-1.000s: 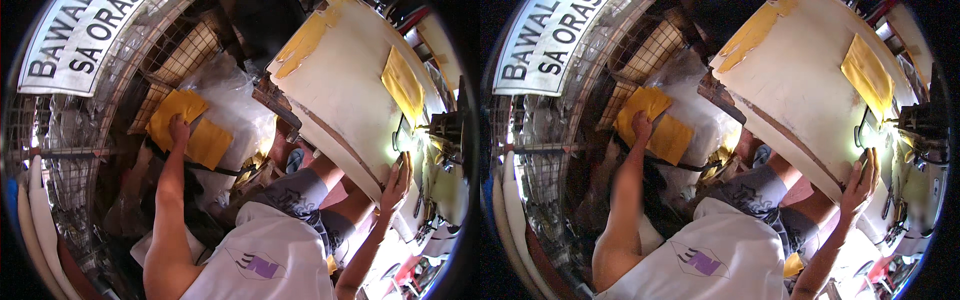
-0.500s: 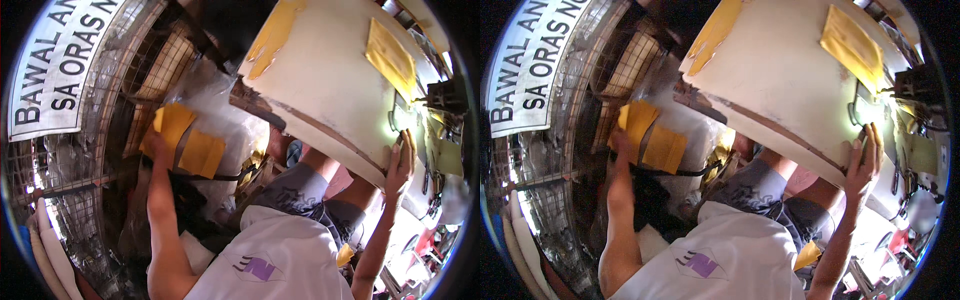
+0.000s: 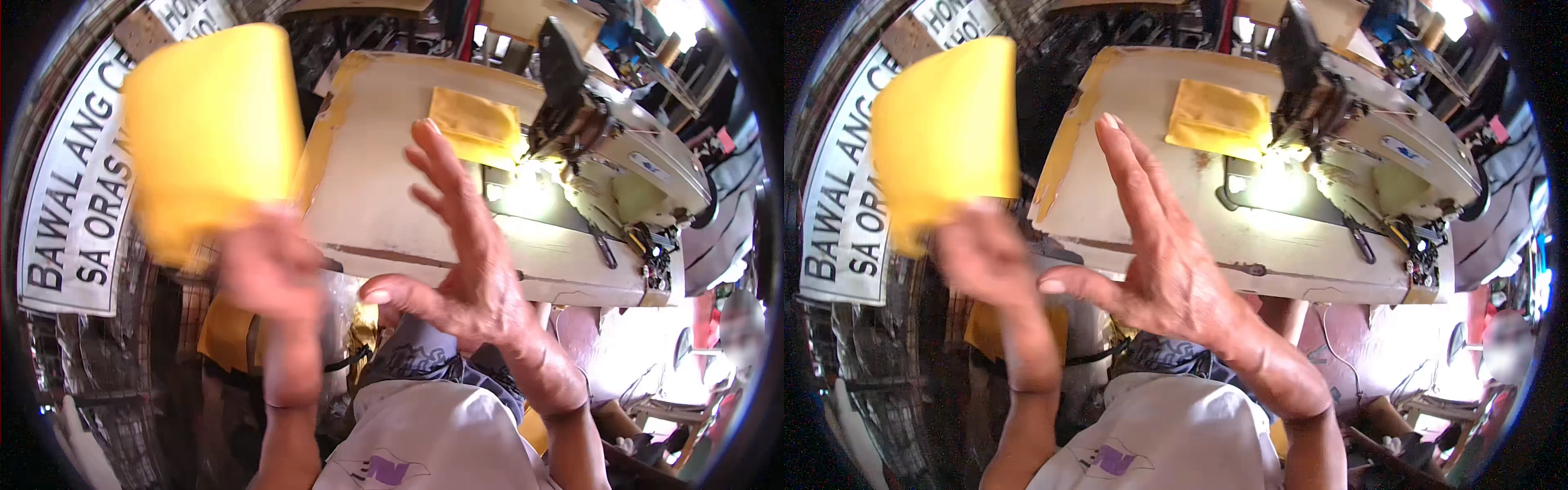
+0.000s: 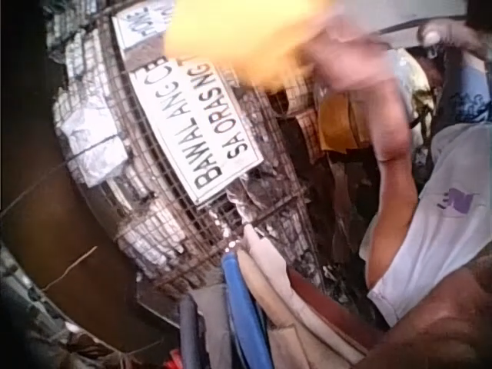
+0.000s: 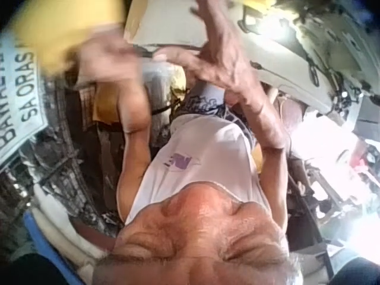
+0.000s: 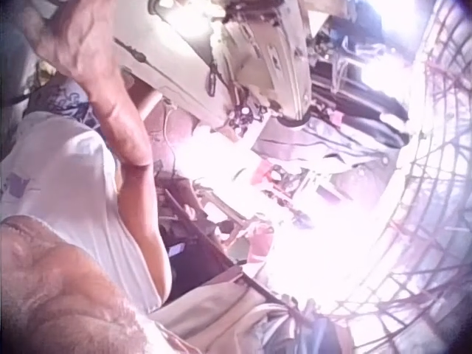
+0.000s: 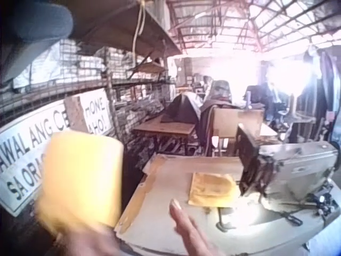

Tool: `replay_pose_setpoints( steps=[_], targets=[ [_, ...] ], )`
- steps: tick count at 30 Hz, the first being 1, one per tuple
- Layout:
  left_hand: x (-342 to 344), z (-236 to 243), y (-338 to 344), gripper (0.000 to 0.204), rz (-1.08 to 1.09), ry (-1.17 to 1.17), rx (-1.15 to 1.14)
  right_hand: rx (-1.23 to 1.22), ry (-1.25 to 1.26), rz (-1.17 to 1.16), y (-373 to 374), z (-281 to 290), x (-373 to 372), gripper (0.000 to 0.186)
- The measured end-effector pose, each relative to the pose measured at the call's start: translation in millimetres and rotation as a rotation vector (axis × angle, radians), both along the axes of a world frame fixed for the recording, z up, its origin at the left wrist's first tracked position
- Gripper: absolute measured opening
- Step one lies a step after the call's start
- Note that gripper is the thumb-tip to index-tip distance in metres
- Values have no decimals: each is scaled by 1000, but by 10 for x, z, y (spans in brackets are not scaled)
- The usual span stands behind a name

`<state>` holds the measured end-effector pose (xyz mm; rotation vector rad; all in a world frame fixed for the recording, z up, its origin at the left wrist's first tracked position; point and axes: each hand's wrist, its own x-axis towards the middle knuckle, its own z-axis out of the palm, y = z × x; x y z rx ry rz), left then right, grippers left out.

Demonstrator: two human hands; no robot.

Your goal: Sewing yellow leather pieces together using an industrial sewing machine.

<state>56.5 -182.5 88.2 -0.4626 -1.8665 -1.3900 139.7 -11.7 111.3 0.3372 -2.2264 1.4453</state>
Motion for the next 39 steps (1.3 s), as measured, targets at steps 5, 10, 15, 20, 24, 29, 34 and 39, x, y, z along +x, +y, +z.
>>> replay_pose_setpoints(
  steps=[5, 10, 15, 20, 24, 29, 34, 39],
  targets=[
    [480, -451, 786, 44, -723, 172, -721, -811, -266, -333, 212, -525, 515, 55],
    [605, -710, 981, 49, -762, 38, -1098, -1371, -344, -487, 577, -1116, 1099, 48],
    [388, -525, 1090, 38, -587, -125, -930, -1443, -227, -488, 738, -1187, 1304, 42],
    [-19, -135, 1166, 42, -530, -404, -1202, -1425, -121, -561, 959, -1210, 1471, 36],
    [-196, -89, 1439, 51, -703, -504, -1072, -1133, -219, -652, 944, -1191, 1584, 29],
    [-132, -345, 1784, 55, -1385, -424, -574, -398, -447, -314, 953, -627, 1877, 33],
    [-115, -262, 1522, 34, -1564, -997, -340, -388, -565, -24, 1164, -16, 1639, 41],
    [-668, 584, 1061, 16, -1250, -188, -79, -367, -260, -397, 1216, 309, 1002, 34]
  ],
)
